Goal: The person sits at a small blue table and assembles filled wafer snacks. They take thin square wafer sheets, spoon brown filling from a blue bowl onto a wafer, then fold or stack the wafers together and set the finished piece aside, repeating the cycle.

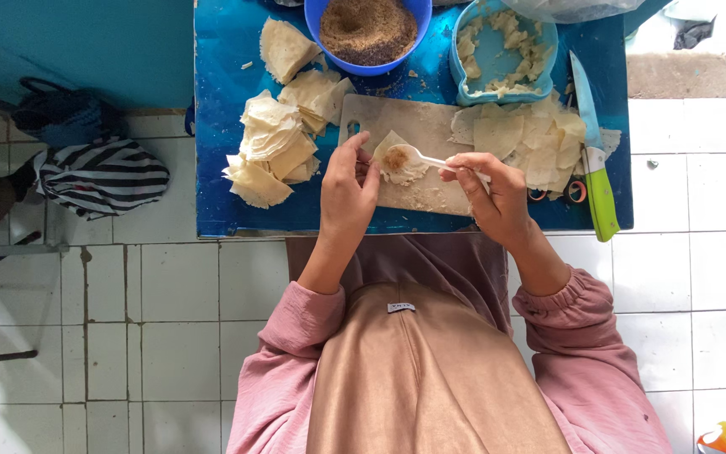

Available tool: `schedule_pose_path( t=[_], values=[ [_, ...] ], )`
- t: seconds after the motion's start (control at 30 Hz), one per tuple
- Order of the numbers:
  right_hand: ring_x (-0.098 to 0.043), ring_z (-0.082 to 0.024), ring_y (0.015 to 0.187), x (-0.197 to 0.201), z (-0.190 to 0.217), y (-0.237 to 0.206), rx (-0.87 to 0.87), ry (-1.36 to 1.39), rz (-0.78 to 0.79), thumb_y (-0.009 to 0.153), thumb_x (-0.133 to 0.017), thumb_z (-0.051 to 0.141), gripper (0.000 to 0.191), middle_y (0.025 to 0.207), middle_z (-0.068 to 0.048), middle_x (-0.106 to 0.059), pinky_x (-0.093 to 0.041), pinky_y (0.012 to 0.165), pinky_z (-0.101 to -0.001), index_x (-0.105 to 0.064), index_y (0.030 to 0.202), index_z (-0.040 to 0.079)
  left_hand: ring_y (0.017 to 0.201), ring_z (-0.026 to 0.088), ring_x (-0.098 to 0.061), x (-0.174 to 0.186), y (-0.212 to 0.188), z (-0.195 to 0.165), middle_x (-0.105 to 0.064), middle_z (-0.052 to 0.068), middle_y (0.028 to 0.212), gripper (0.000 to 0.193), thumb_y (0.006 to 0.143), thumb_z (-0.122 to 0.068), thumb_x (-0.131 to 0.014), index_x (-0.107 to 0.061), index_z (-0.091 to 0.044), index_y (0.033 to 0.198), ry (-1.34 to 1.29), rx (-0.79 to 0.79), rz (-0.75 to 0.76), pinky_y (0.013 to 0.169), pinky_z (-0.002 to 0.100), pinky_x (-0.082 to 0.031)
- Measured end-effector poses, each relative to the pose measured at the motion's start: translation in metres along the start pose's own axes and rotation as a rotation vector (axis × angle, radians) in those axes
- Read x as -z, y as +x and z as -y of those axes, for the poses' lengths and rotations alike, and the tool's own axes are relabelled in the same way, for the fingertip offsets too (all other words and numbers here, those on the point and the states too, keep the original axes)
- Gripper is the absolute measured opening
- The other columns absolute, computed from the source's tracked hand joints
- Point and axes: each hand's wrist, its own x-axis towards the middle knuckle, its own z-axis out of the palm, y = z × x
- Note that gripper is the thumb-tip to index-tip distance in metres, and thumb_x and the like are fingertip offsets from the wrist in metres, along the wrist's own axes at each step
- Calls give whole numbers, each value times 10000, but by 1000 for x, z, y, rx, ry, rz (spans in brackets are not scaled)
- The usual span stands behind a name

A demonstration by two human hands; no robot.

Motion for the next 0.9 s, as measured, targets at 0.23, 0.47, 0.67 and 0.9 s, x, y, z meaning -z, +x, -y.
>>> schedule_pose_path(
  t=[0.23,0.47,0.67,0.9],
  values=[
    [-759,-223,859,1,-8,14,-235,354,-242,1101,-496,72,168,938,-168,-729,-655,820,-378,-619,1127,-39,828,168,-682,-5,-1,-1,-675,116,1021,403,953,8,-679,-584,15,1345,-45,5,2,751,286,-590],
    [-747,-240,853,-2,-32,79,-35,372,-389,1144,-537,129,166,1026,-151,-699,-651,773,-388,-612,1136,-20,828,196,-713,-9,0,-4,-727,129,1018,290,988,-64,-700,-639,-23,1268,48,-61,9,768,313,-584],
    [-658,-297,946,-28,-61,179,81,-315,-206,1167,-574,181,209,991,-180,-703,-510,835,-398,-654,1092,4,783,206,-718,-6,7,-8,-720,107,983,263,934,-67,-719,-644,-28,1183,71,19,81,724,315,-577],
    [-580,-351,1021,-8,-8,114,132,-816,-96,1049,-657,109,108,1051,-181,-611,-456,906,-468,-637,1073,6,830,219,-717,1,7,-8,-721,99,1017,255,923,-42,-705,-639,-26,1169,53,-5,115,743,316,-577]
  ],
)
